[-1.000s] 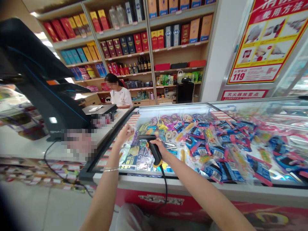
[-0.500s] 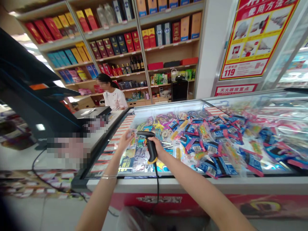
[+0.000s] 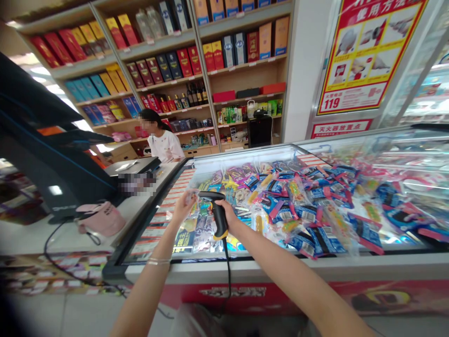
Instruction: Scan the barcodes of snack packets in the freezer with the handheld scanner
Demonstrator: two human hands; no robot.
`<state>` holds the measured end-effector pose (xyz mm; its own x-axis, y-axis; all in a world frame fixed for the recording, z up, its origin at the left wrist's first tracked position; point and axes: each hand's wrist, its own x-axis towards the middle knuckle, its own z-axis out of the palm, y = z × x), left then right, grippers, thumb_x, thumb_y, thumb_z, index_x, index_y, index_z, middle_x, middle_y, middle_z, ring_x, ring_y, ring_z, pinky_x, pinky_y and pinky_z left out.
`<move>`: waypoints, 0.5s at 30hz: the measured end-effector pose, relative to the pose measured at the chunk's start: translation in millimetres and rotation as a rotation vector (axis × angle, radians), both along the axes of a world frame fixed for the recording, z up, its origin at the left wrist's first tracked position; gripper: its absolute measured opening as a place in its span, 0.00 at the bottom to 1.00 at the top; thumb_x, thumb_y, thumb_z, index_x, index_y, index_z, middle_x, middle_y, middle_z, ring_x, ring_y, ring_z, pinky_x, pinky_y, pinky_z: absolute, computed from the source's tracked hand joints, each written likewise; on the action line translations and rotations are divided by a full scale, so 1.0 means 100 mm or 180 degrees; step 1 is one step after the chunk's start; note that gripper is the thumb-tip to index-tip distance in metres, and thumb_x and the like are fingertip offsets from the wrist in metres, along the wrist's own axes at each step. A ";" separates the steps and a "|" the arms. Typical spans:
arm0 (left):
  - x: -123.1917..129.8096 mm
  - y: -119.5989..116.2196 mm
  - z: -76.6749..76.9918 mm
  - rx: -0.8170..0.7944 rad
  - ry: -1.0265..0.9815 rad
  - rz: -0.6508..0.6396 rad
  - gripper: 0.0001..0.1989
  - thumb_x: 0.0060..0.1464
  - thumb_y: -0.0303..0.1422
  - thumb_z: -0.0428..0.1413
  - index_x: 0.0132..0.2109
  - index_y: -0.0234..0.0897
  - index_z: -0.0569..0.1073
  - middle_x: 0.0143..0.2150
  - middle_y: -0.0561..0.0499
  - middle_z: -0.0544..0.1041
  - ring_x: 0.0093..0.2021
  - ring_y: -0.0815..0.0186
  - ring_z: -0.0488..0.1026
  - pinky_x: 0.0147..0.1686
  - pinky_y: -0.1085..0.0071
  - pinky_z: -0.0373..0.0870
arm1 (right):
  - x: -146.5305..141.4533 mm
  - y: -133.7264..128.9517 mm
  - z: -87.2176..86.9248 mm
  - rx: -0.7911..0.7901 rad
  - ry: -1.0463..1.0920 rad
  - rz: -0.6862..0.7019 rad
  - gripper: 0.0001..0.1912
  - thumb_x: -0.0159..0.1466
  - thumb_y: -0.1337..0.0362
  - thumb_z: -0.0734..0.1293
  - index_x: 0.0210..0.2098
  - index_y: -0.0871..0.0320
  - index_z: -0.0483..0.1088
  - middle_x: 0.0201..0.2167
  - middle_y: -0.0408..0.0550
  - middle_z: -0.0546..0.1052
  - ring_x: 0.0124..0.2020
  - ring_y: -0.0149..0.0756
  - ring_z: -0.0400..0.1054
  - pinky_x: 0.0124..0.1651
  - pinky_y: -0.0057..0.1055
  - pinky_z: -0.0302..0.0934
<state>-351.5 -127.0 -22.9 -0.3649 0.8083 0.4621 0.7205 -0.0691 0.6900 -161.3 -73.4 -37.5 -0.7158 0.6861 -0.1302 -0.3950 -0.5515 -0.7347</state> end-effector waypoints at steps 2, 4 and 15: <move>0.00 0.00 0.00 0.0009 0.0007 -0.0032 0.17 0.54 0.40 0.52 0.49 0.38 0.72 0.36 0.51 0.79 0.30 0.69 0.72 0.31 0.75 0.66 | -0.01 0.01 -0.02 -0.0006 0.0020 0.0017 0.13 0.55 0.59 0.62 0.26 0.63 0.72 0.19 0.47 0.74 0.15 0.28 0.63 0.17 0.24 0.57; 0.00 -0.01 0.00 0.0015 0.0034 -0.0007 0.17 0.54 0.40 0.52 0.49 0.38 0.72 0.36 0.51 0.78 0.29 0.69 0.71 0.30 0.75 0.66 | -0.01 0.02 -0.04 -0.0003 0.0028 0.0045 0.13 0.55 0.59 0.63 0.25 0.63 0.71 0.19 0.47 0.74 0.15 0.28 0.63 0.18 0.24 0.57; -0.04 0.01 -0.02 -0.0080 0.0144 0.0070 0.18 0.53 0.40 0.52 0.49 0.39 0.72 0.33 0.52 0.77 0.24 0.71 0.68 0.26 0.75 0.63 | -0.04 0.03 -0.07 -0.0017 0.0210 0.0003 0.11 0.54 0.59 0.64 0.27 0.62 0.72 0.20 0.47 0.73 0.18 0.29 0.64 0.19 0.23 0.60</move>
